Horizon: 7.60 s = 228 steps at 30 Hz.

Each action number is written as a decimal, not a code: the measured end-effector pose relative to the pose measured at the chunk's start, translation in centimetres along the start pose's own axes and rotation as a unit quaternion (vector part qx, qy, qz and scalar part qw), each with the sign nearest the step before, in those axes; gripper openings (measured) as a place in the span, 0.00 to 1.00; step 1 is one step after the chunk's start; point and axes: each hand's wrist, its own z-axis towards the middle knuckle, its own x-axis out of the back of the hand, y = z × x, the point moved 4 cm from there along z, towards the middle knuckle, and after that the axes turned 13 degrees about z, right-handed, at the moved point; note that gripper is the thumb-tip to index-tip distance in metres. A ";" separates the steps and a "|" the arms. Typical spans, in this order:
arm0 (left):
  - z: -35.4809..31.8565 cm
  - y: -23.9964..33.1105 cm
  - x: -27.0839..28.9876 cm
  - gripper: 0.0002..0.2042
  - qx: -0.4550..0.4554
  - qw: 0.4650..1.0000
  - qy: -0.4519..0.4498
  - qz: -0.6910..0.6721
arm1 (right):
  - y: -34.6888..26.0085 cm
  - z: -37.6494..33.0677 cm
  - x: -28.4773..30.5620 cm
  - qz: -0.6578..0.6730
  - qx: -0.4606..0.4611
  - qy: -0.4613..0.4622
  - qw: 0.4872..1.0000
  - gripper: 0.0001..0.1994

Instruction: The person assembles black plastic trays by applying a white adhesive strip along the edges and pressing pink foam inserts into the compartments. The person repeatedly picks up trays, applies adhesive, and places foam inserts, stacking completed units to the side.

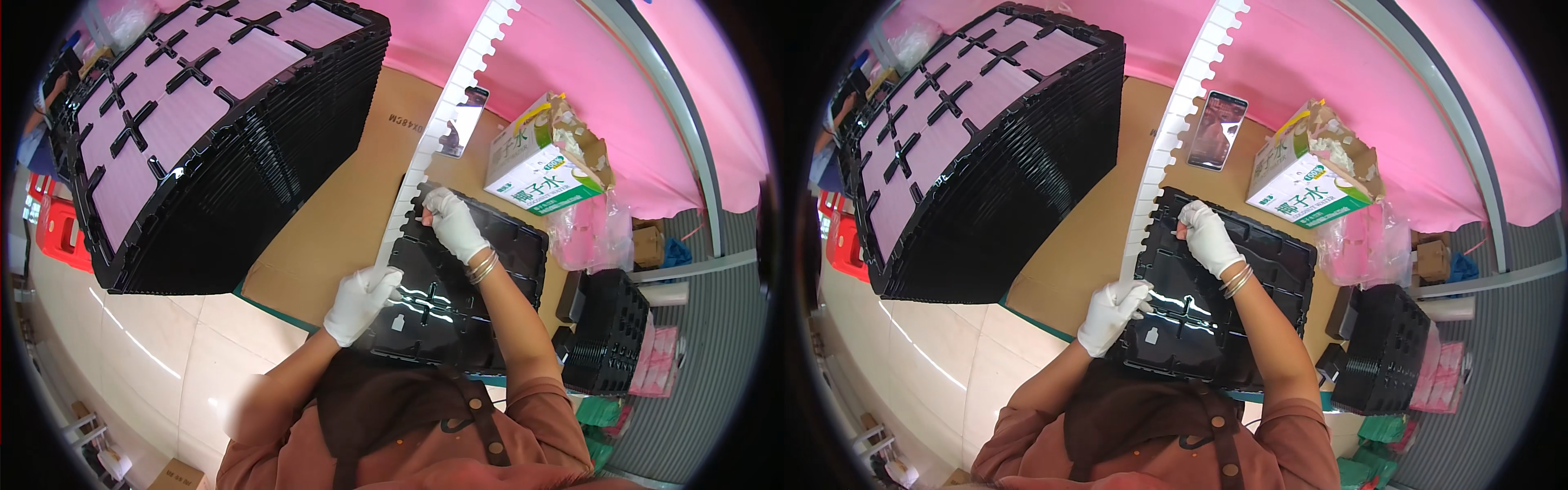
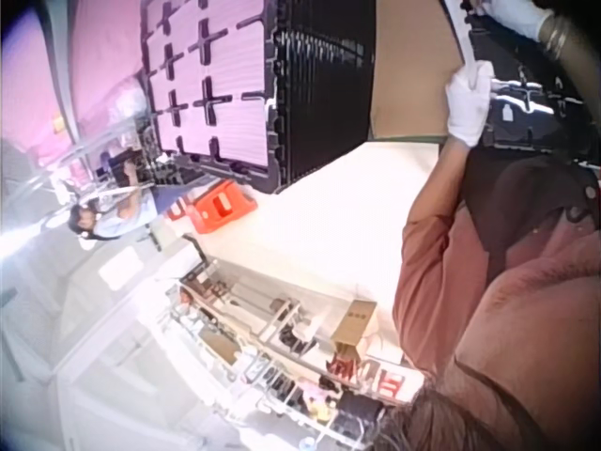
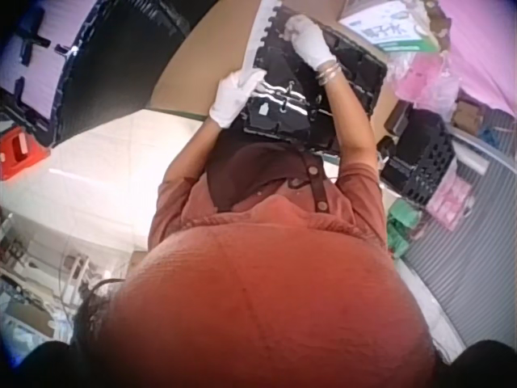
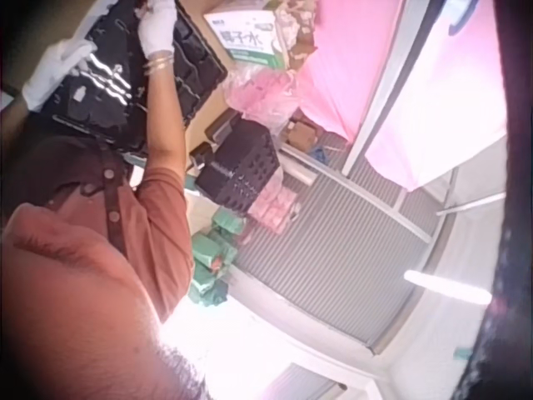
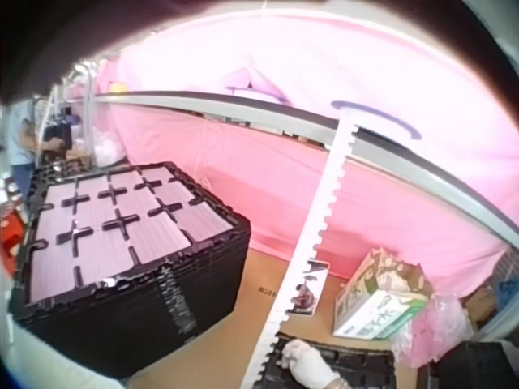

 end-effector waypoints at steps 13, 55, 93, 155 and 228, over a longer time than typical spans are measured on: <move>0.3 0.0 -0.2 0.13 0.002 0.999 -0.037 -0.002 | -7.4 0.2 25.7 -0.423 0.125 0.391 0.808 0.11; -0.1 -0.2 -0.1 0.13 -0.015 0.999 -0.023 -0.024 | -8.4 -15.9 -4.2 -0.025 -0.030 -0.032 0.999 0.07; -2.4 15.5 -3.3 0.18 -0.375 0.842 0.135 0.364 | 12.2 -16.3 28.8 -0.323 -0.279 0.173 0.888 0.16; -1.8 6.8 0.0 0.32 0.149 0.983 -0.049 0.097 | -0.9 -21.2 13.0 0.227 -0.340 0.119 0.905 0.20; 1.3 5.0 -3.8 0.38 -0.048 0.985 0.044 0.157 | -0.1 -20.4 12.7 -0.056 -0.287 0.278 0.915 0.37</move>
